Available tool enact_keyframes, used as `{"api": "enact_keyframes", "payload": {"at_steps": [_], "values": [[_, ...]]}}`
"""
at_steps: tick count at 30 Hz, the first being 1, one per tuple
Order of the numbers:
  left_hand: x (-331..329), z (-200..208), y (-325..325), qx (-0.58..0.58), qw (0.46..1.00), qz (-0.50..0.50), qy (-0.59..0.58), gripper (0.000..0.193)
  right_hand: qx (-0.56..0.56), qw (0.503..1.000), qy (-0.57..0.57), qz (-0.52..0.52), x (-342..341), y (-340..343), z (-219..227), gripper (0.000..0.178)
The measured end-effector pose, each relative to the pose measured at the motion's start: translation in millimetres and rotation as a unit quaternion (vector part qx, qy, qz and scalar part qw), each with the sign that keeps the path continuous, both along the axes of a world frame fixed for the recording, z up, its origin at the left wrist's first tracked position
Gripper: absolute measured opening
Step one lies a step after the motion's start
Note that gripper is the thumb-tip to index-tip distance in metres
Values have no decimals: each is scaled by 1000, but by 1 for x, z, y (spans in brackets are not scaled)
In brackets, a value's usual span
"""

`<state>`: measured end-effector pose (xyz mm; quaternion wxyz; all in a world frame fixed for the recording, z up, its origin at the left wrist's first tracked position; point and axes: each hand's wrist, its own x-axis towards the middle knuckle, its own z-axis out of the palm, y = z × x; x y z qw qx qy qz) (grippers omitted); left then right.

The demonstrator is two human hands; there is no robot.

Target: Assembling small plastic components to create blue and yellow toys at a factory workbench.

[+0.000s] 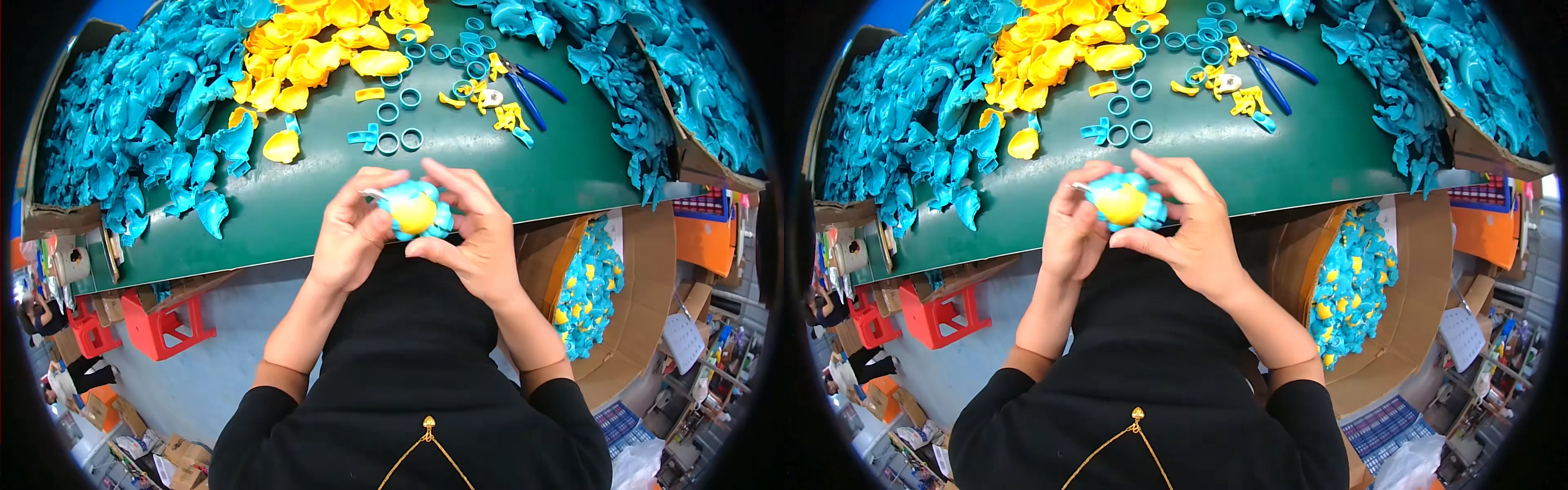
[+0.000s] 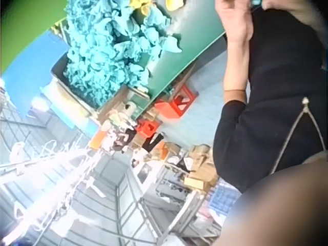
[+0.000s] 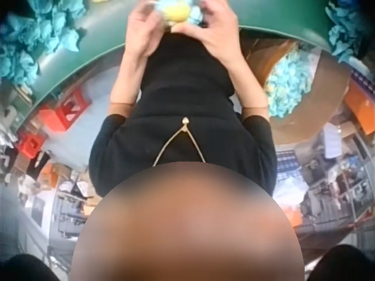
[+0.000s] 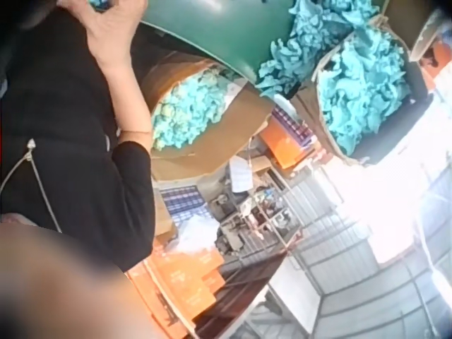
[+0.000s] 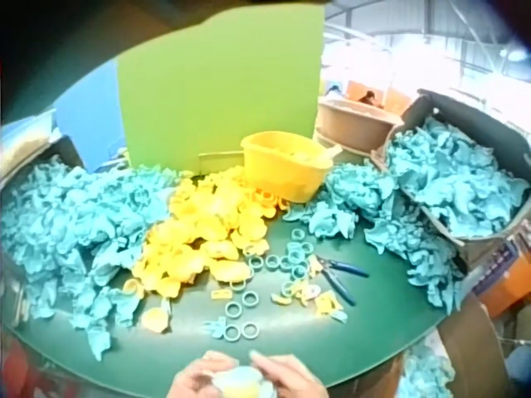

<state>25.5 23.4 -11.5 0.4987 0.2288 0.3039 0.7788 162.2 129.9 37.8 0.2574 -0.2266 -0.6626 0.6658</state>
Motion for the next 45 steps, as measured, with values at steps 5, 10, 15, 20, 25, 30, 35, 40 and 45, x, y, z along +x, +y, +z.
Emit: {"api": "enact_keyframes", "payload": {"at_steps": [5, 10, 15, 20, 25, 30, 35, 40, 45], "values": [[5, -7, -2, 10, 983, -11, -182, 47, 88, 994, 53, -45, 8, -2, -16, 53], [12, 2, 4, 1, 991, 18, -131, 50, -13, 993, 116, -20, 7, 5, -19, 46], [4, -16, -1, 9, 988, 130, 85, 33, -237, 966, 70, 72, 13, 23, -29, 51], [-12, -1, -3, -43, 840, 130, 525, 40, 259, 953, -78, 134, -4, 32, 5, 60], [-2, -1, 4, -90, 940, 163, 285, 49, 54, 998, -14, -21, -46, 127, 3, 50], [-8, -2, 9, -129, 862, 105, 479, 24, 154, 983, -75, -59, -94, 206, -27, 47], [-11, 0, 7, -129, 852, 127, 492, 16, 359, 922, -141, -41, -120, 203, -20, 46], [-12, 2, 10, -94, 861, 103, 489, 13, 472, 869, -134, -65, -120, 187, -25, 45], [-12, 13, -4, -91, 854, 115, 499, 11, 496, 850, -139, -108, -123, 188, -39, 44]]}}
